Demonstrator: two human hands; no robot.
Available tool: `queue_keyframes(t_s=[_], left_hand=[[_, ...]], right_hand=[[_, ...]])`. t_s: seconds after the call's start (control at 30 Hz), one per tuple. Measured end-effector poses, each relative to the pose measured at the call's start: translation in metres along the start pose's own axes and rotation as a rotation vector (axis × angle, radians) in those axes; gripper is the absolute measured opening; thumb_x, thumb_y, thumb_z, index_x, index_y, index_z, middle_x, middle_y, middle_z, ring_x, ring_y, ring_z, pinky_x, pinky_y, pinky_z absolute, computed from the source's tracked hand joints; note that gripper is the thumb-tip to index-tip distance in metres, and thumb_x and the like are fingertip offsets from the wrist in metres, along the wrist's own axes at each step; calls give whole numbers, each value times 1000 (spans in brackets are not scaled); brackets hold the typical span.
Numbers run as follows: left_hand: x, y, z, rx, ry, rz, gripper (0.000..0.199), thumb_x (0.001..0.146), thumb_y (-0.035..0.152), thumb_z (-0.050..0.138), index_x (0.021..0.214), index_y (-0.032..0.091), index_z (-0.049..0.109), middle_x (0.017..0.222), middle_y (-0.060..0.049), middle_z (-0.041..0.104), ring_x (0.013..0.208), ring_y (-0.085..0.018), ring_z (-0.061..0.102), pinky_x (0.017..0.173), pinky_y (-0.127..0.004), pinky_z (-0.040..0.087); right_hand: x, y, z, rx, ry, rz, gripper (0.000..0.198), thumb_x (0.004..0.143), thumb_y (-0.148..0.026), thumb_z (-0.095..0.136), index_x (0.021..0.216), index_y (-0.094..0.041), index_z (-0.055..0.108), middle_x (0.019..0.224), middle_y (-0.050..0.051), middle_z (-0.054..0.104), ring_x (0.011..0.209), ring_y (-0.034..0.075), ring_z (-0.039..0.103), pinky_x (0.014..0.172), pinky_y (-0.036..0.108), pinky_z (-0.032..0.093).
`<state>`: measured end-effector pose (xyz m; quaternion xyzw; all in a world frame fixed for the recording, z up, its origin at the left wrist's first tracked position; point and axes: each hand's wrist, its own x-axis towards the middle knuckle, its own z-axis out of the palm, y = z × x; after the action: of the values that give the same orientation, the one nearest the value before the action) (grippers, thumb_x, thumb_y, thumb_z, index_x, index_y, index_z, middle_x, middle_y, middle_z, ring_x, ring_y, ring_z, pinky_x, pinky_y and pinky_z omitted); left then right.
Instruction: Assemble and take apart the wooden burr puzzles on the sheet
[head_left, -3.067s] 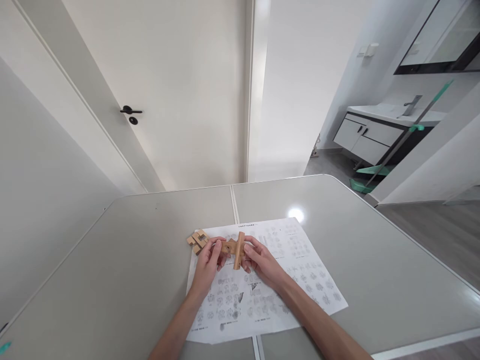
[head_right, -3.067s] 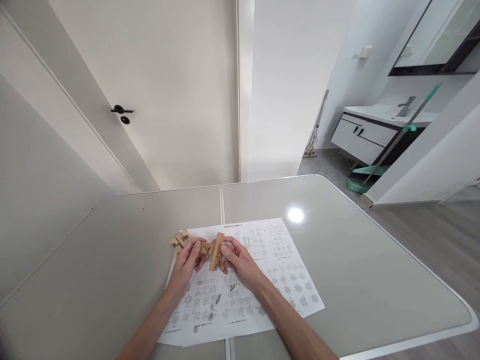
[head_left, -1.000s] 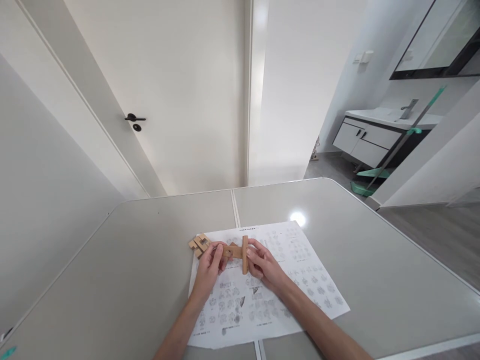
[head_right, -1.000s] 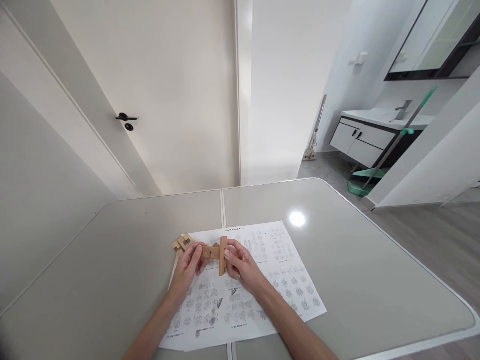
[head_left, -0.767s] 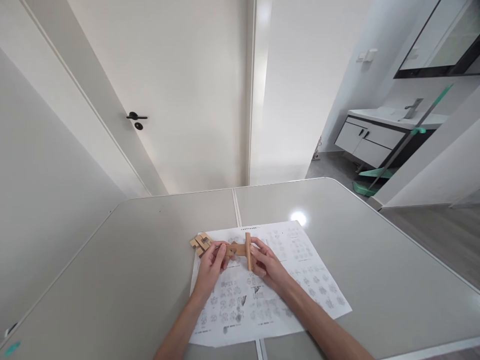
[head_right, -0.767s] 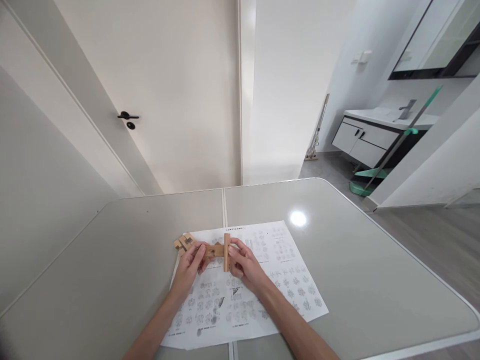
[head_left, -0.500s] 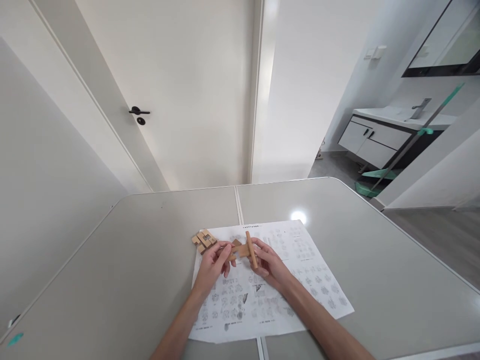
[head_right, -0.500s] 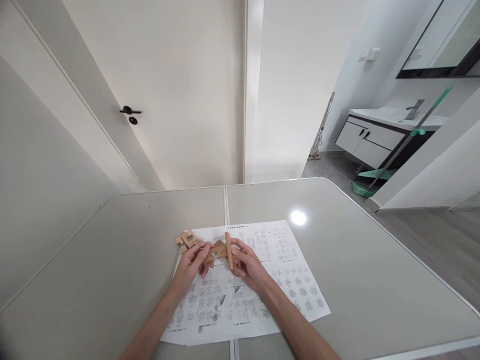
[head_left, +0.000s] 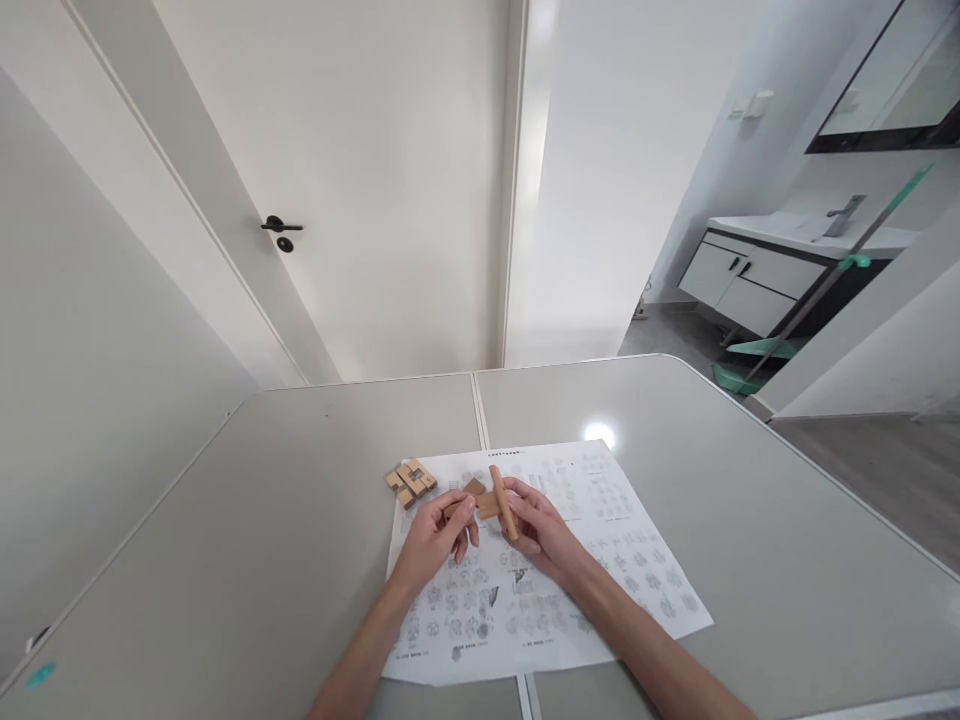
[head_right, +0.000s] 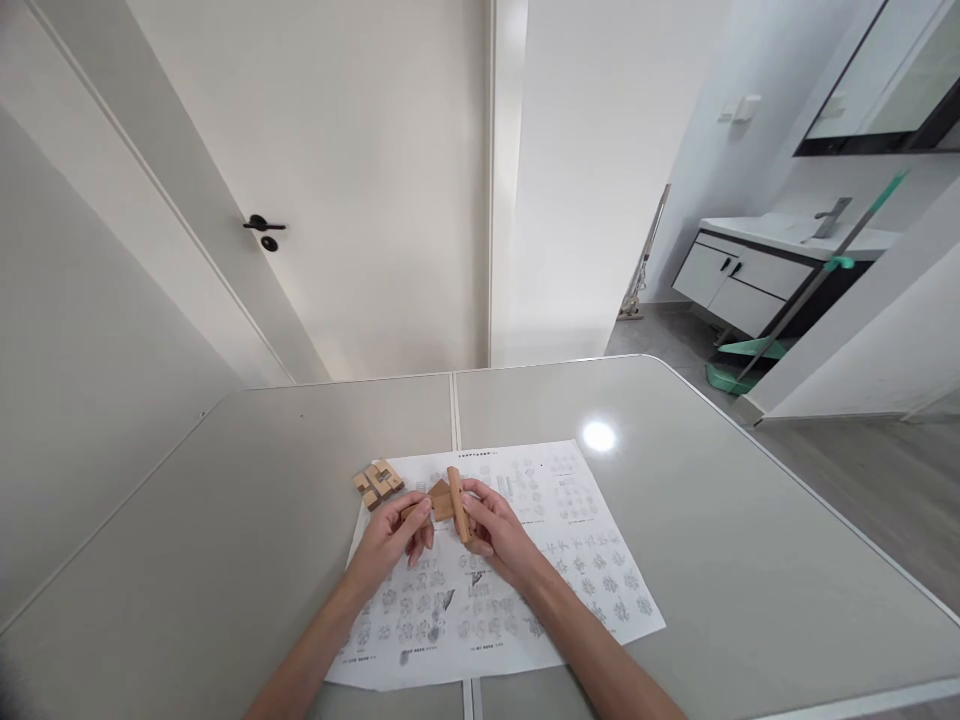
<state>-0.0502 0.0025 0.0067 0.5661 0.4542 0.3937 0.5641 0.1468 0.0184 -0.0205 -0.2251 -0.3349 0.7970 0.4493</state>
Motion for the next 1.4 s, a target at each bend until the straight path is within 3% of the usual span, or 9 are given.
queue_keyframes(t_s=[0.43, 0.67, 0.83, 0.93, 1.0, 1.13, 1.23, 1.4], left_hand=[[-2, 3, 4, 19, 16, 26, 38, 100, 54, 56, 94, 17, 63, 63, 0, 65, 43, -8, 44, 47, -23, 34], [-3, 5, 10, 29, 51, 72, 38, 99, 54, 57, 95, 17, 65, 62, 0, 64, 43, -8, 41, 46, -23, 33], [-6, 4, 6, 113, 182, 143, 36, 98, 51, 59, 94, 17, 68, 61, -1, 65, 44, -9, 41, 46, -23, 33], [-6, 3, 5, 231, 305, 195, 33, 99, 48, 57, 89, 19, 68, 63, -3, 68, 53, -14, 52, 53, -26, 41], [-5, 1, 6, 318, 362, 238, 29, 98, 46, 59, 90, 20, 70, 69, -5, 70, 64, -19, 60, 60, -28, 46], [-2, -3, 10, 556, 364, 389, 18, 95, 39, 65, 89, 24, 73, 84, -8, 72, 85, -26, 63, 78, -36, 51], [-2, -6, 13, 744, 346, 492, 14, 95, 31, 64, 85, 24, 71, 94, -8, 70, 97, -27, 61, 92, -44, 49], [-2, -11, 14, 911, 372, 546, 20, 92, 25, 67, 73, 23, 62, 109, -9, 67, 113, -30, 56, 100, -48, 46]], right_hand=[[-4, -3, 0, 13, 17, -10, 39, 87, -48, 79, 109, -22, 58, 51, -11, 45, 40, 4, 16, 41, 20, 11], [-1, 5, -1, 117, 31, -43, 35, 81, -45, 84, 95, -23, 59, 55, -11, 36, 44, 6, 14, 44, 21, 20], [-3, -6, -7, 172, 51, -123, 33, 80, -42, 83, 100, -24, 64, 66, -8, 40, 48, 7, 11, 43, 21, 23], [-2, -15, -11, 163, 129, -201, 26, 86, -39, 78, 102, -23, 65, 69, -8, 40, 47, 7, 8, 42, 22, 24], [-1, -16, -11, 106, 179, -200, 22, 90, -41, 74, 92, -21, 63, 69, -7, 41, 45, 6, 12, 42, 23, 26], [3, -12, -9, -27, 303, -158, 38, 89, -48, 76, 74, -21, 54, 61, -7, 39, 46, 7, 26, 41, 23, 26], [4, -8, -9, -116, 337, -162, 37, 83, -49, 82, 84, -21, 59, 64, -6, 47, 48, 8, 35, 42, 22, 31], [3, -6, -9, -267, 350, -205, 51, 83, -45, 82, 123, -26, 58, 83, -3, 59, 58, 11, 51, 46, 22, 41]])
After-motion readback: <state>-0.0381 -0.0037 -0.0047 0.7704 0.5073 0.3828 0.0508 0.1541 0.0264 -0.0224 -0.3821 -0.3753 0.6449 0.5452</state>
